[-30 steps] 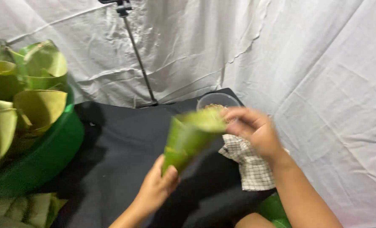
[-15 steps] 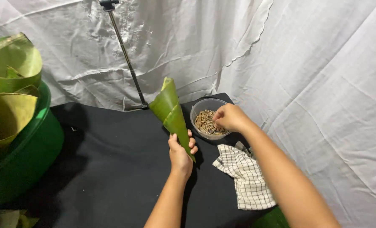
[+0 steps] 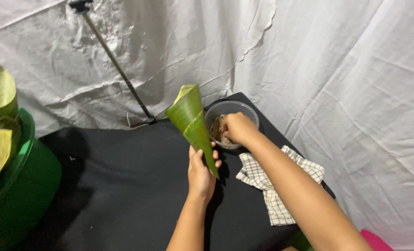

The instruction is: The person is cleaning banana leaves with a cloth, folding them into cones, and securing them with small wooden sticks.

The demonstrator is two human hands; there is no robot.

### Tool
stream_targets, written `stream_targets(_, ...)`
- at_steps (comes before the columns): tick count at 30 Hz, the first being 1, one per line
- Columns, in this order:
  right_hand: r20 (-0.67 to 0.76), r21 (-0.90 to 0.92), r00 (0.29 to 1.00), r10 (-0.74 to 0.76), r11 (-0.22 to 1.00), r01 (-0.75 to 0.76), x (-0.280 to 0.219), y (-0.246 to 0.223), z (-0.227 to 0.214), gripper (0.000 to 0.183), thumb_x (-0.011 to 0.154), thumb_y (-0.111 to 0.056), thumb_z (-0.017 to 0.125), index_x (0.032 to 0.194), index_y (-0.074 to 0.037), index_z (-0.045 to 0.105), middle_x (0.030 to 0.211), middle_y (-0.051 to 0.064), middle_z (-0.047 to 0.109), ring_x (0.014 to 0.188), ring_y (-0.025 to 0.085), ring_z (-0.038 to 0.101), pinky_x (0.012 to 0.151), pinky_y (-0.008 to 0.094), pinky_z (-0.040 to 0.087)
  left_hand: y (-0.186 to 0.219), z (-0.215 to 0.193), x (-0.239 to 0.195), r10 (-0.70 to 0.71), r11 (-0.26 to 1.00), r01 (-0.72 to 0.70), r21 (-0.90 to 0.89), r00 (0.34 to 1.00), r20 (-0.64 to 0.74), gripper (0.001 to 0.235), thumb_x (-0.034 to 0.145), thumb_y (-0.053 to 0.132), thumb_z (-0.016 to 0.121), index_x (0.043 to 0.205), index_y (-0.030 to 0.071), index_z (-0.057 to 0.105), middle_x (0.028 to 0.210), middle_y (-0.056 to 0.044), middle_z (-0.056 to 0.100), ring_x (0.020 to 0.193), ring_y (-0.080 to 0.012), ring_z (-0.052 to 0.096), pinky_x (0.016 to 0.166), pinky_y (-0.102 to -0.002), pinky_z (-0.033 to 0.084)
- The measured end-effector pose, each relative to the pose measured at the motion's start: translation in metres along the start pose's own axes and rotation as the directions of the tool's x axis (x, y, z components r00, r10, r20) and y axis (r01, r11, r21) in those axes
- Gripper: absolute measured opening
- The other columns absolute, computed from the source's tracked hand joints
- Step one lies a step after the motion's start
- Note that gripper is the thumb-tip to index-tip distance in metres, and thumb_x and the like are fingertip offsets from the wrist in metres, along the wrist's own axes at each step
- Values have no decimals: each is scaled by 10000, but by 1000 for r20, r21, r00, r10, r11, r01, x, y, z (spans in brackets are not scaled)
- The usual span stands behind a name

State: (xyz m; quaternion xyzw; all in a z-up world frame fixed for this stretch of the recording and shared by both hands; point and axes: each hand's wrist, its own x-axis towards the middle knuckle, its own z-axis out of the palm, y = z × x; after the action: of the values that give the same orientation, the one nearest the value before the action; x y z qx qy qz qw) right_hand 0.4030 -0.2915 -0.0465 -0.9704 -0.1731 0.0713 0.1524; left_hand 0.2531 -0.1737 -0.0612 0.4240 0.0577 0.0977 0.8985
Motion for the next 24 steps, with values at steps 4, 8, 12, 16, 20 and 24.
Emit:
stream_targets(4, 23, -74, 998, 60, 996, -58, 4, -1, 1, 170, 830, -292, 804, 985, -225, 822, 1025, 130, 779, 1069, 361, 729, 894, 487, 605, 1, -2, 2, 11, 1000, -11, -2, 1000, 13, 615, 1049, 148, 301, 1639, 110, 131, 1245, -153, 508, 910, -200, 542, 692, -299, 488)
stream_targets(8, -28, -31, 999, 26, 999, -26, -16, -3, -2, 106, 824, -192, 768, 907, -148, 817, 925, 181, 778, 994, 404, 744, 844, 521, 605, -3, -4, -4, -38, 997, 40, -66, 999, 32, 637, 1066, 162, 437, 1646, 145, 172, 1489, -120, 512, 1160, -171, 597, 935, -287, 541)
stream_targets(12, -85, 30, 996, -4, 1000, 7, -33, -11, -28, 181, 853, -142, 680, 972, -92, 807, 897, 191, 775, 976, 425, 740, 820, 527, 602, -4, -4, 6, 5, 977, 12, -214, 997, 78, 664, 1011, 162, 609, 1606, 144, 315, 1519, -139, 524, 1299, -232, 590, 1070, -365, 523)
stream_targets(16, -158, 162, 987, 0, 986, 26, -36, -5, -33, 212, 842, -130, 669, 1000, -84, 802, 887, 182, 777, 953, 427, 734, 816, 514, 590, 0, -2, 6, -15, 964, 28, -265, 999, 51, 592, 987, 120, 635, 1530, 91, 403, 1462, -166, 575, 1285, -255, 607, 1073, -384, 528)
stream_targets(20, -203, 390, 978, 55, 920, 29, -26, 16, -21, 181, 738, -188, 780, 905, -121, 805, 740, 43, 743, 783, 278, 713, 728, 427, 571, -7, -9, 7, -62, 959, 64, -277, 998, 17, 520, 960, 76, 675, 1446, 72, 490, 1366, -181, 646, 1205, -272, 664, 1019, -408, 579)
stream_targets(24, -136, 783, 988, 77, 619, 60, -29, 22, -23, 215, 723, -22, 788, 936, -6, 767, 702, 94, 732, 619, 107, 681, 579, 224, 594, -8, -15, 11, -126, 930, 123, -347, 992, 15, 458, 955, 56, 677, 1392, 73, 540, 1325, -190, 675, 1137, -270, 703, 993, -415, 598)
